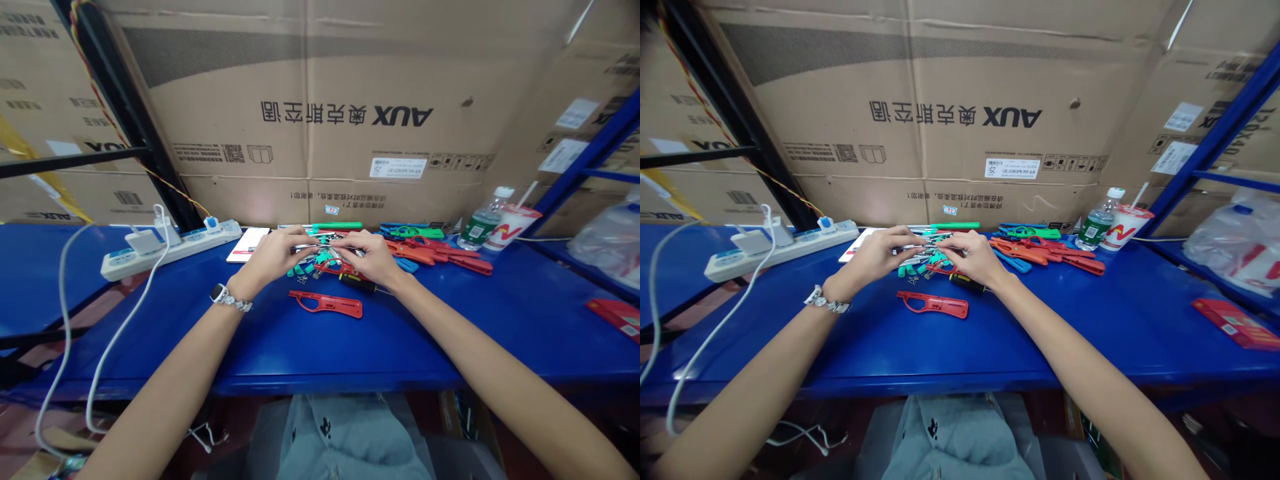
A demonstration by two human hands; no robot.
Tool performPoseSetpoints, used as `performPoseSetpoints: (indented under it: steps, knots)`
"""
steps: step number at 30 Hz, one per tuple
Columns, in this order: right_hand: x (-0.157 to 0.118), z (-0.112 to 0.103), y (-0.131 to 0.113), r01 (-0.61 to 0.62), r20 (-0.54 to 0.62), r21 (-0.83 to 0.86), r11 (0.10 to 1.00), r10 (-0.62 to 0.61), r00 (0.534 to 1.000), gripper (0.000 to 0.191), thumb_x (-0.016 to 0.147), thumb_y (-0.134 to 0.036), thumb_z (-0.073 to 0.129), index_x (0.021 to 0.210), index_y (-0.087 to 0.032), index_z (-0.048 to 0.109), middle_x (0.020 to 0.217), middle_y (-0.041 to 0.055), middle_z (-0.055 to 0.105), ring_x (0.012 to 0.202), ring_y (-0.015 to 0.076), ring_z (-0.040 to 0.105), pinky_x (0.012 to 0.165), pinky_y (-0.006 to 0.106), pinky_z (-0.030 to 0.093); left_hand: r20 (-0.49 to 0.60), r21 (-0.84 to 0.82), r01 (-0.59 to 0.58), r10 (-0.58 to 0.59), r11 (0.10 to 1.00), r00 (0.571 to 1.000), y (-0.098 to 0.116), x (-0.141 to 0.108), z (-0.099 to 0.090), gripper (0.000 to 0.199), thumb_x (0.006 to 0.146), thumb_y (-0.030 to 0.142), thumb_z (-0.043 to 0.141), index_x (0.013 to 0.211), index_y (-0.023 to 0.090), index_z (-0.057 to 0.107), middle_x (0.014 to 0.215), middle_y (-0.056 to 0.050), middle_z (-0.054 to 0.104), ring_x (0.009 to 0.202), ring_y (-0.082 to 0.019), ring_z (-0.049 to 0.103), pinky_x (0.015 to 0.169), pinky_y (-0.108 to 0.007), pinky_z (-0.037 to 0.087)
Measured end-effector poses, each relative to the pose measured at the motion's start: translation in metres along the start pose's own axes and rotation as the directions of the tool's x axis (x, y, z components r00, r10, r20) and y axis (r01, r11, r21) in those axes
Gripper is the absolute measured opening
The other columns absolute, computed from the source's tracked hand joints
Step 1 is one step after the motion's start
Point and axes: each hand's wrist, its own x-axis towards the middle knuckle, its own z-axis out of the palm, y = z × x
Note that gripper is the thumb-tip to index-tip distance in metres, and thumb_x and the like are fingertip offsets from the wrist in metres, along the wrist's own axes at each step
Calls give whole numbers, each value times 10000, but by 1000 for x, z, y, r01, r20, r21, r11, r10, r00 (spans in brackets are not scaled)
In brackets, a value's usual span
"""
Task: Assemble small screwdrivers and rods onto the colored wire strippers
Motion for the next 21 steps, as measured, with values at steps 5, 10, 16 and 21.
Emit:
performPoseSetpoints:
  steps: [5, 10, 16, 21]
  knots:
    - [0, 0, 5, 28, -11, 43, 999, -28, 1000, 173, 921, -312, 656, 963, -267, 817, 827, 36, 747, 758, 192, 643, 814, 397, 493, -21, 15, -20, 21, 1000, 1000, -4, -1, 2, 271, 1004, 396, 575, 1091, 240, 778, 947, -64, 710, 728, -154, 622, 677, -289, 462]
    - [1, -2, 2, -27, 1, 100, 995, 28, 1000, 166, 908, -314, 674, 980, -290, 822, 903, 46, 760, 814, 207, 669, 793, 398, 524, -15, 10, -48, 48, 999, 999, -8, -1, 3, 273, 1005, 398, 573, 1102, 250, 781, 974, -68, 718, 732, -152, 628, 677, -288, 468]
    - [3, -4, 0, -144, 60, 254, 956, 133, 989, 173, 871, -305, 701, 967, -237, 828, 906, 63, 776, 804, 207, 693, 765, 382, 543, -24, -75, -64, 63, 995, 998, -9, 0, 3, 230, 985, 364, 614, 1070, 226, 777, 965, -74, 726, 778, -166, 656, 693, -297, 497]
    - [3, 0, -5, -226, 124, 284, 932, 198, 972, 178, 857, -312, 703, 931, -215, 832, 918, 79, 791, 815, 222, 716, 766, 386, 554, -9, -150, -64, 63, 987, 998, -4, 2, 8, 191, 964, 338, 647, 1027, 199, 763, 936, -70, 740, 769, -157, 662, 684, -285, 510]
